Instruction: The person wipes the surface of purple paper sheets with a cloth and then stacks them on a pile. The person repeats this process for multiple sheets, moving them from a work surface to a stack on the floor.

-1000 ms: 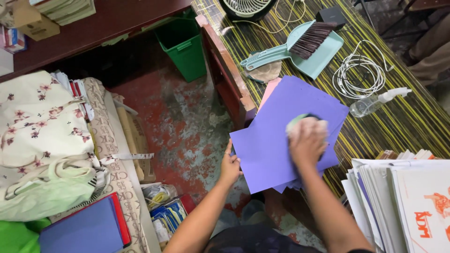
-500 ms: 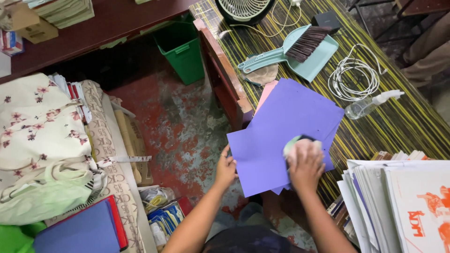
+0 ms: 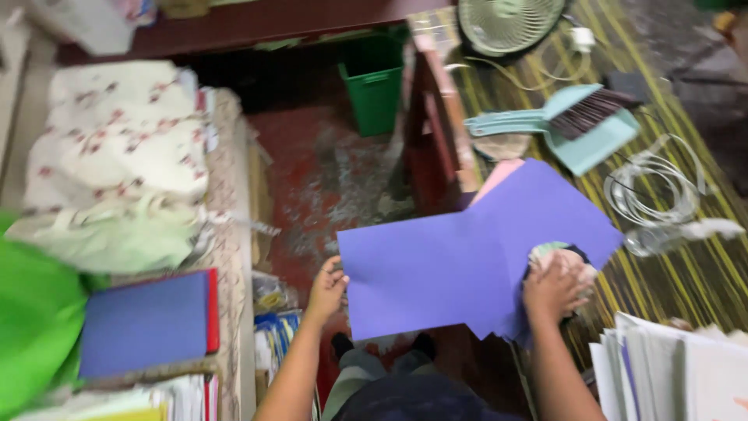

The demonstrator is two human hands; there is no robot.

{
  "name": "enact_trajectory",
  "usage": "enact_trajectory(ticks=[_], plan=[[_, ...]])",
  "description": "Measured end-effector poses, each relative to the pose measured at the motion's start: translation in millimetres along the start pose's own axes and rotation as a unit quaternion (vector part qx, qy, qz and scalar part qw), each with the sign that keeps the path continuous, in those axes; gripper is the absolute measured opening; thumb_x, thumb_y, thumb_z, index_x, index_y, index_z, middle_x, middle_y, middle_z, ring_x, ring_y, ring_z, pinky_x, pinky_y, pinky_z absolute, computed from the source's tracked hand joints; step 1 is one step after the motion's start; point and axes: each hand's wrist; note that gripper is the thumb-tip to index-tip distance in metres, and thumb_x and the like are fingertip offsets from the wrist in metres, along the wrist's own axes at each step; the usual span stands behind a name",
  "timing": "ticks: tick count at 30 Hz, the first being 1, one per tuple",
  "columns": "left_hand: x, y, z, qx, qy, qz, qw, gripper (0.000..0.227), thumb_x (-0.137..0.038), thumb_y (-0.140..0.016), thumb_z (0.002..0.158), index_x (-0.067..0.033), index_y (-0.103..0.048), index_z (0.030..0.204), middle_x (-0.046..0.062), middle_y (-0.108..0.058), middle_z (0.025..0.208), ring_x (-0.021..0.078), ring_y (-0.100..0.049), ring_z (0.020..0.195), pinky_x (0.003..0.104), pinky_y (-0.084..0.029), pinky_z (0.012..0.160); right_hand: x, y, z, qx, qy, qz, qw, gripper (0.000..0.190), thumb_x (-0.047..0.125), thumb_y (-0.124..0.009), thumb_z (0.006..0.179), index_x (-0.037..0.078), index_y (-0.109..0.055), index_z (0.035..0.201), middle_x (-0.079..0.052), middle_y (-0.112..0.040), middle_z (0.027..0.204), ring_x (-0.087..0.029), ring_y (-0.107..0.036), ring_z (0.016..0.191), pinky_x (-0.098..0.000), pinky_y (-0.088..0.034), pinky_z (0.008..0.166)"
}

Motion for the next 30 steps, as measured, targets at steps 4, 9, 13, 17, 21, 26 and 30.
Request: enact_trajectory(ticks=[4,9,13,17,21,26,30], plan=[[-9.4,56.4,-32.0,-0.068,-0.014,-0.048,0.996,0.038,0.001,-0.053,0.096,-0.0179,-0.05,0.129,0.011,-0.076,0.104,0.0207,-0.071,0.061,0.027,-0.058,0.034,25.9,23.1,-18.7,0.028,0.033,0.013,0.999,0.071,0.043,-0.067,0.095,0.011,-0.048,0.156,-0.024,-0.017,0.172,-0.055,-0.008,0.152,-0.0831,-0.013,0.111],[-20.8,130.5,-60.3,-0.15,0.004,-0.126,0.981,0.032,-0.001,-0.054,0.096,-0.0207,-0.051,0.122,0.007,-0.073,0.102,0.0208,-0.07,0.061,0.028,-0.059,0.037,98.1,38.5,-94.9,0.036,0.277,0.039,0.959,0.022,0.028,-0.078,0.088,0.011,-0.069,0.101,-0.013,-0.069,0.092,-0.037,-0.069,0.092,-0.0497,-0.051,0.088],[-26.9,190.1,-83.4,-0.156,-0.02,-0.254,0.954,0.043,0.005,-0.05,0.092,-0.0161,-0.044,0.129,0.011,-0.067,0.098,0.0116,-0.055,0.055,0.023,-0.044,0.043,217.8,81.2,-172.4,0.376,0.19,0.133,0.897,0.027,0.03,-0.061,0.094,0.01,-0.074,0.106,-0.007,-0.078,0.1,-0.026,-0.071,0.085,-0.0362,-0.055,0.081],[1.7,242.4,-88.8,-0.172,-0.089,-0.345,0.919,0.053,0.006,-0.056,0.088,-0.0188,-0.044,0.134,0.008,-0.061,0.101,0.0141,-0.055,0.065,0.029,-0.048,0.047,310.2,57.5,-228.7,0.638,0.098,0.251,0.721,0.055,0.034,-0.06,0.094,0.012,-0.055,0.144,-0.01,-0.072,0.127,-0.023,-0.073,0.104,-0.0368,-0.059,0.091],[19.4,266.1,-103.7,-0.239,-0.058,-0.369,0.897,0.033,0.002,-0.058,0.094,-0.0232,-0.049,0.114,0.007,-0.07,0.107,0.0338,-0.075,0.077,0.048,-0.066,0.051,377.3,-7.1,-290.6,0.619,-0.032,0.45,0.643,0.06,0.026,-0.076,0.092,0.004,-0.054,0.143,-0.023,-0.063,0.131,-0.04,-0.068,0.105,-0.0516,-0.057,0.085],[17.8,282.7,-155.8,-0.304,-0.078,-0.375,0.872,0.032,0.002,-0.058,0.094,-0.0201,-0.045,0.113,0.007,-0.067,0.112,0.0318,-0.074,0.082,0.046,-0.068,0.057,463.1,8.7,-330.7,0.608,0.002,0.481,0.631,0.026,0.01,-0.072,0.095,-0.002,-0.067,0.117,-0.022,-0.072,0.103,-0.035,-0.072,0.09,-0.0548,-0.06,0.079],[10.5,297.7,-201.1,-0.394,-0.054,-0.383,0.834,0.068,-0.003,-0.063,0.094,-0.0239,-0.027,0.149,0.012,-0.047,0.118,0.0255,-0.057,0.09,0.055,-0.068,0.075,511.3,-36.1,-326.8,0.644,0.183,0.356,0.652,0.013,0.017,-0.069,0.098,0.006,-0.071,0.105,-0.011,-0.072,0.08,-0.021,-0.07,0.061,-0.0318,-0.056,0.034]])
Point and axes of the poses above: each hand's wrist, its own z-axis towards the middle knuckle, its own y-axis out of the back of the hand, x = y × z
